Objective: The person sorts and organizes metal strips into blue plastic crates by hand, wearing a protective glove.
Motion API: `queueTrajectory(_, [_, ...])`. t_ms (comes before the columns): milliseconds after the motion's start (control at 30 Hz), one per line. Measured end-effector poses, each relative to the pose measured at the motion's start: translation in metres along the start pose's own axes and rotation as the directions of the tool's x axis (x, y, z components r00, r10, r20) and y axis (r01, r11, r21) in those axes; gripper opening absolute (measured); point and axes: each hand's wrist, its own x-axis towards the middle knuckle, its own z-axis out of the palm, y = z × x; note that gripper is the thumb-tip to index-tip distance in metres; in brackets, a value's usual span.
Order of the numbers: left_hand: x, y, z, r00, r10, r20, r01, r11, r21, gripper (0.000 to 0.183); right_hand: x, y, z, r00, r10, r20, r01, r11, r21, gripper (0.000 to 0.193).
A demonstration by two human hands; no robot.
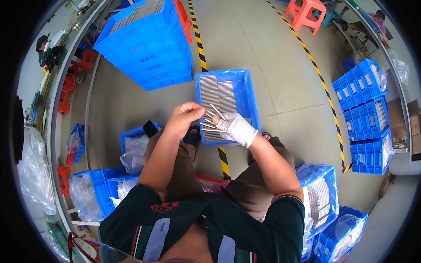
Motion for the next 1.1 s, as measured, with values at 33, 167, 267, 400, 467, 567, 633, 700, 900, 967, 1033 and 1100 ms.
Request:
queueTrajectory(33, [-0.001, 0.002, -0.002, 0.998, 0.042, -0.047, -0.042, 0.999, 0.004, 0.014, 0.000, 0.002, -0.004, 1.000, -0.001, 0.002, 0.000, 1.000, 0.018, 0.029])
queueTrajectory(167, [0.001, 0.002, 0.002, 0.996, 0.066, -0.056, -0.068, 0.997, -0.034, 0.014, 0.004, 0.005, -0.005, 1.000, 0.004, 0.010, -0.004, 0.998, 0.058, 0.025])
queueTrajectory(267, [0.001, 0.000, 0.005, 1.000, 0.027, -0.015, -0.028, 0.997, -0.072, 0.014, 0.004, 0.006, 0.000, 0.999, 0.027, 0.034, -0.029, 0.998, 0.063, 0.024])
queueTrajectory(400, [0.002, -0.001, 0.003, 1.000, 0.006, 0.031, -0.003, 0.996, -0.087, 0.012, 0.006, 0.007, 0.000, 0.999, 0.028, 0.032, -0.030, 0.998, 0.060, 0.023])
queueTrajectory(467, [0.001, -0.003, 0.004, 0.999, 0.026, 0.019, -0.024, 0.997, -0.068, 0.012, 0.006, 0.006, 0.003, 0.999, 0.028, 0.021, -0.029, 0.998, 0.055, 0.023])
queueTrajectory(567, [0.000, -0.005, 0.007, 0.999, 0.039, 0.011, -0.038, 0.996, -0.078, 0.012, 0.006, 0.007, 0.004, 1.000, 0.011, 0.017, -0.012, 0.999, 0.046, 0.023])
queueTrajectory(633, [0.000, -0.005, 0.008, 0.999, 0.035, 0.014, -0.034, 0.994, -0.107, 0.012, 0.006, 0.009, 0.003, 1.000, -0.003, 0.018, 0.002, 0.999, 0.052, 0.024])
queueTrajectory(700, [-0.001, -0.003, 0.006, 1.000, 0.017, -0.008, -0.017, 1.000, -0.023, 0.012, 0.006, 0.007, 0.003, 1.000, 0.022, 0.021, -0.023, 0.999, 0.041, 0.024])
queueTrajectory(900, [0.001, 0.004, 0.003, 0.997, 0.052, -0.054, -0.058, 0.991, -0.119, 0.014, 0.006, 0.009, 0.002, 0.995, 0.064, 0.082, -0.062, 0.998, -0.023, 0.025])
queueTrajectory(967, [0.003, 0.000, 0.001, 1.000, 0.015, 0.002, -0.015, 0.989, -0.147, 0.014, 0.006, 0.010, 0.002, 0.988, 0.062, 0.141, -0.050, 0.995, -0.084, 0.027])
queueTrajectory(1033, [0.002, -0.001, 0.001, 1.000, 0.004, 0.017, -0.002, 0.992, -0.126, 0.013, 0.005, 0.009, 0.004, 0.987, 0.072, 0.141, -0.064, 0.996, -0.055, 0.026])
queueTrajectory(1100, [0.002, 0.000, 0.001, 0.999, -0.008, 0.035, 0.011, 0.995, -0.103, 0.012, 0.004, 0.010, 0.003, 0.987, 0.080, 0.141, -0.077, 0.997, -0.026, 0.025])
